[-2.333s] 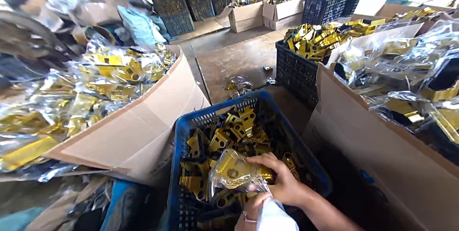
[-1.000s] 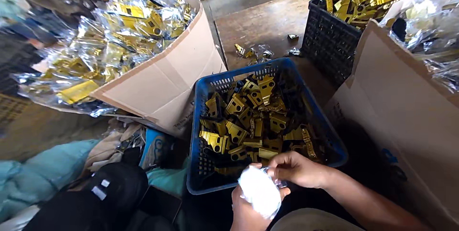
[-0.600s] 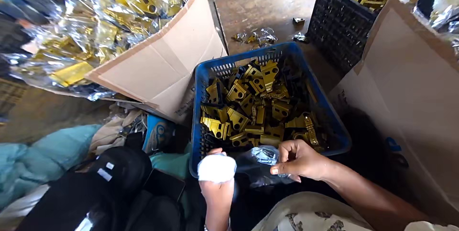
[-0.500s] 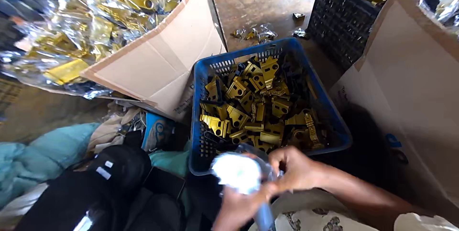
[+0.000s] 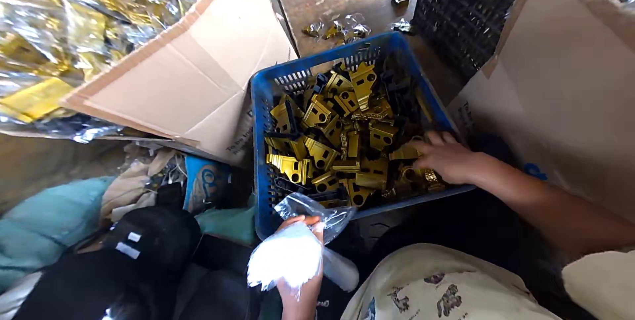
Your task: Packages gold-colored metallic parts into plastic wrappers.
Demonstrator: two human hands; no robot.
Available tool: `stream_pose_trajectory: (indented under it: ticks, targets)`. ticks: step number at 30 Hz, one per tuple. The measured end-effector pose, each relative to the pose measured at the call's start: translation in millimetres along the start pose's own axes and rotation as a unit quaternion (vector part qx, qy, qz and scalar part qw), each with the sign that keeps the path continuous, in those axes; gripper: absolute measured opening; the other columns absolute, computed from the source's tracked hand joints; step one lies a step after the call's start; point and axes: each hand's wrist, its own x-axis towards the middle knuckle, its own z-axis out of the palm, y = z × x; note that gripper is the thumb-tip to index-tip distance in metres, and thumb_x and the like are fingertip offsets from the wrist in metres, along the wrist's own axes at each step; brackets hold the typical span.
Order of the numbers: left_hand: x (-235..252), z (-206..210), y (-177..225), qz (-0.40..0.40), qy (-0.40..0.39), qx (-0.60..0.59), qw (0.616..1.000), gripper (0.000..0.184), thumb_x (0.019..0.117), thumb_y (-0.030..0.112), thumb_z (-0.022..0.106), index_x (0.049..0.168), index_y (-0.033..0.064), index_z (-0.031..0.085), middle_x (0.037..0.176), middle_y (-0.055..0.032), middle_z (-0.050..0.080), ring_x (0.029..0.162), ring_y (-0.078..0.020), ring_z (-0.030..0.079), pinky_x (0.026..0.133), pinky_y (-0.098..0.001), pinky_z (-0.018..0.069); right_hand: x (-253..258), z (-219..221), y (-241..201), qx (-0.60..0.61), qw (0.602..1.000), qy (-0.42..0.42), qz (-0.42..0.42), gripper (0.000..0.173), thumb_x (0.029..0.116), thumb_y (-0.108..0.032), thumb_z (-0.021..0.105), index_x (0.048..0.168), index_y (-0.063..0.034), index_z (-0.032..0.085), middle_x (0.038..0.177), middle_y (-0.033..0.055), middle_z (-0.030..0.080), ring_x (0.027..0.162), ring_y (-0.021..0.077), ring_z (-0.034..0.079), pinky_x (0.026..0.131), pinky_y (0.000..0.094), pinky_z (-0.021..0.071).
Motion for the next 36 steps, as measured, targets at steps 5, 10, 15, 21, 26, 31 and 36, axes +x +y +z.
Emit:
stream_pose_trajectory:
  ticks: [5,10,15,21,26,31,36]
  targets:
    - [18.9,30.8,-0.1,0.027,0.031,-0.020,0.999,0.029,0.0840,0.009,0.079,0.106,-0.0033,0.064,0.098,0.0074,0.071,0.094,0.0050,0.065,0.087,-0.0162,0.0557,-8.6,-12.8,16.9,-0.071,0.995,0.039,-0.057,0.027,0.0834,0.009,0.072,0.107,-0.0025,0.078,0.157,0.0251,0.042,0.148,0.0537,0.025,0.118,0.0757,0.0103]
    - [28.3,43.4,0.2,0.011,0.049,-0.026,0.998,0.040,0.0798,0.002,0.080,0.111,-0.0130,0.059,0.102,-0.0014,0.071,0.097,0.0011,0.067,0.091,-0.0192,0.0562,-35.5,-20.8,15.9,0.286,0.832,0.428,-0.205,0.023,0.0748,-0.027,0.081,0.086,-0.0088,0.075,0.144,0.0066,0.057,0.134,0.0193,0.052,0.108,0.0384,0.0477]
    - [34.3,56.7,-2.3,0.051,0.034,-0.065,0.996,0.043,0.0777,0.003,0.080,0.112,-0.0127,0.059,0.101,-0.0016,0.073,0.097,-0.0004,0.069,0.091,-0.0215,0.0577,-35.1,-3.8,-37.0,0.559,0.707,0.216,-0.375,0.063,0.0885,-0.031,0.079,0.145,-0.0247,0.051,0.125,0.0012,0.069,0.095,0.0154,0.073,0.075,0.0339,0.0656]
    - [32.2,67.1,27.1,-0.129,0.037,-0.129,0.983,0.024,0.0806,-0.004,0.077,0.102,-0.0029,0.066,0.092,0.0024,0.072,0.088,-0.0012,0.068,0.084,-0.0195,0.0570,-8.2,15.4,-97.9,0.295,0.834,0.403,-0.234,0.034,0.0915,-0.017,0.071,0.113,0.0074,0.062,0.100,0.0134,0.072,0.089,0.0141,0.071,0.080,0.0310,0.0598]
    - [23.4,61.4,24.9,-0.077,-0.028,-0.045,0.996,0.027,0.0840,0.001,0.074,0.105,-0.0119,0.064,0.096,-0.0059,0.072,0.093,-0.0033,0.068,0.088,-0.0208,0.0566,13.7,22.1,-115.5,0.217,0.900,0.312,-0.214,0.050,0.0906,-0.012,0.067,0.128,0.0144,0.048,0.118,0.0311,0.063,0.097,0.0406,0.070,0.082,0.0525,0.0582]
    - [31.0,61.5,9.8,0.051,0.036,0.081,0.995,0.047,0.0773,0.015,0.084,0.105,-0.0174,0.064,0.099,-0.0168,0.072,0.097,-0.0053,0.068,0.092,-0.0199,0.0529,15.0,-6.6,-112.0,0.438,0.851,0.174,-0.231,0.090,0.0838,-0.017,0.078,0.156,0.0051,0.028,0.149,0.0237,0.049,0.134,0.0196,0.053,0.112,0.0308,0.0442]
    - [29.4,64.1,15.7,0.075,0.056,0.008,0.996,0.025,0.0837,0.004,0.077,0.098,-0.0137,0.066,0.094,-0.0075,0.073,0.093,0.0002,0.068,0.089,-0.0177,0.0553,10.6,-7.5,-107.9,0.416,0.802,0.365,-0.224,0.056,0.0902,-0.027,0.074,0.138,-0.0008,0.059,0.129,0.0161,0.065,0.117,0.0162,0.063,0.101,0.0304,0.0515]
